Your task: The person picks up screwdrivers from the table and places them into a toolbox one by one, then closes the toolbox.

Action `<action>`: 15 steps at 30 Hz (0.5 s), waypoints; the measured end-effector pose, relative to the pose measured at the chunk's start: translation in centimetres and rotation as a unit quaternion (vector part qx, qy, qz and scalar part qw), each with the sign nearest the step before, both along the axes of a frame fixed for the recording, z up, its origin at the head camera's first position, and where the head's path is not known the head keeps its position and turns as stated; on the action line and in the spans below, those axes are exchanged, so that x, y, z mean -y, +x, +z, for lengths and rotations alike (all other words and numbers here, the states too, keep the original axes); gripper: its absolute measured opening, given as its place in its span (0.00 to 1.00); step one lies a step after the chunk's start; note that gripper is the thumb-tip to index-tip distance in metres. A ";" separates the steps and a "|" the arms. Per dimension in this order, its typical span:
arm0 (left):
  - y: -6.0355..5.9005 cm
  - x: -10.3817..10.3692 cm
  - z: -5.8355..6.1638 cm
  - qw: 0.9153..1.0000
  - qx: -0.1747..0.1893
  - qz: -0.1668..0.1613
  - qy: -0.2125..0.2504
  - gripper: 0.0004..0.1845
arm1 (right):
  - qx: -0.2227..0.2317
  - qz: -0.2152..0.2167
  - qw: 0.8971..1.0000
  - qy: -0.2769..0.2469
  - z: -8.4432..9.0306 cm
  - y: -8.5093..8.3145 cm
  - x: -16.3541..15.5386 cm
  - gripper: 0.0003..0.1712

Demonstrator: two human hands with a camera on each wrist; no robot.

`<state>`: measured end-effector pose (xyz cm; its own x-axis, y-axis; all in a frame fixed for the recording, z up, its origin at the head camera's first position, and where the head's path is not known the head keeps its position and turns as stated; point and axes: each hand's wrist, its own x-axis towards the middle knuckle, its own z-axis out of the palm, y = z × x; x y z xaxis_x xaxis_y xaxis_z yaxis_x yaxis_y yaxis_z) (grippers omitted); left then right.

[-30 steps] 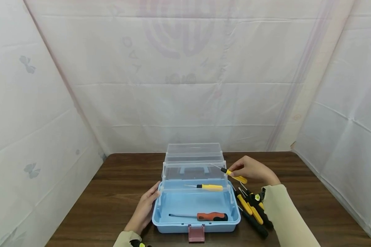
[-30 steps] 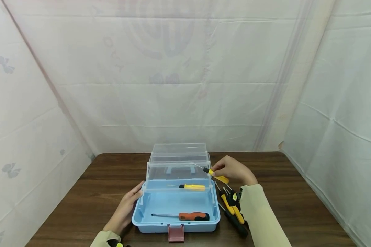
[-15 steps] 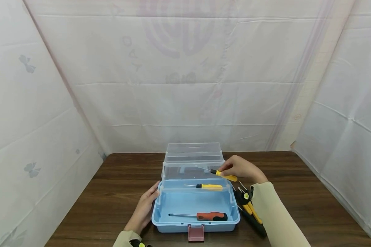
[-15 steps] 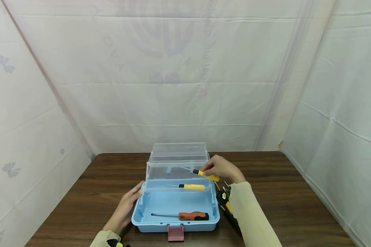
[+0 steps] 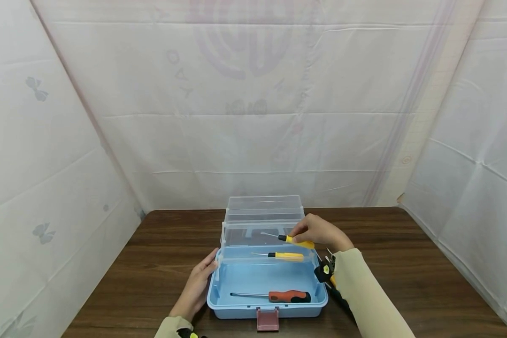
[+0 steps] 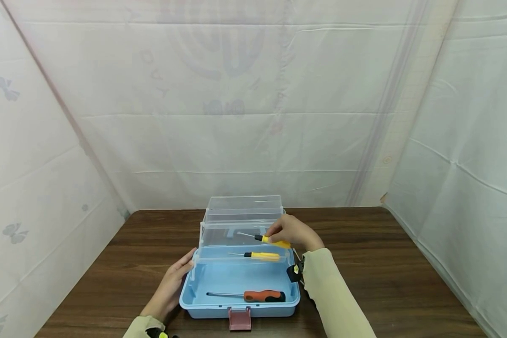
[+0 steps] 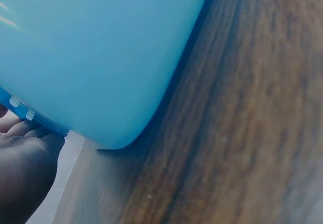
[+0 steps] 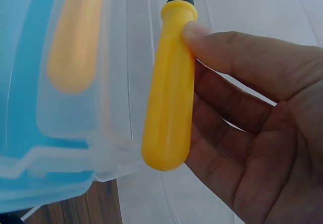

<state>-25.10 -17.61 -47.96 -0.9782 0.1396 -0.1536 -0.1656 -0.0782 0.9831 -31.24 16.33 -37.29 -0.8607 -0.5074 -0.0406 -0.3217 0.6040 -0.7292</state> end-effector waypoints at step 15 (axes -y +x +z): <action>-0.2 0.0 -0.3 1.000 0.005 0.003 -0.006 0.30 | -0.018 0.020 0.999 0.018 -0.4 -0.1 1.0 0.08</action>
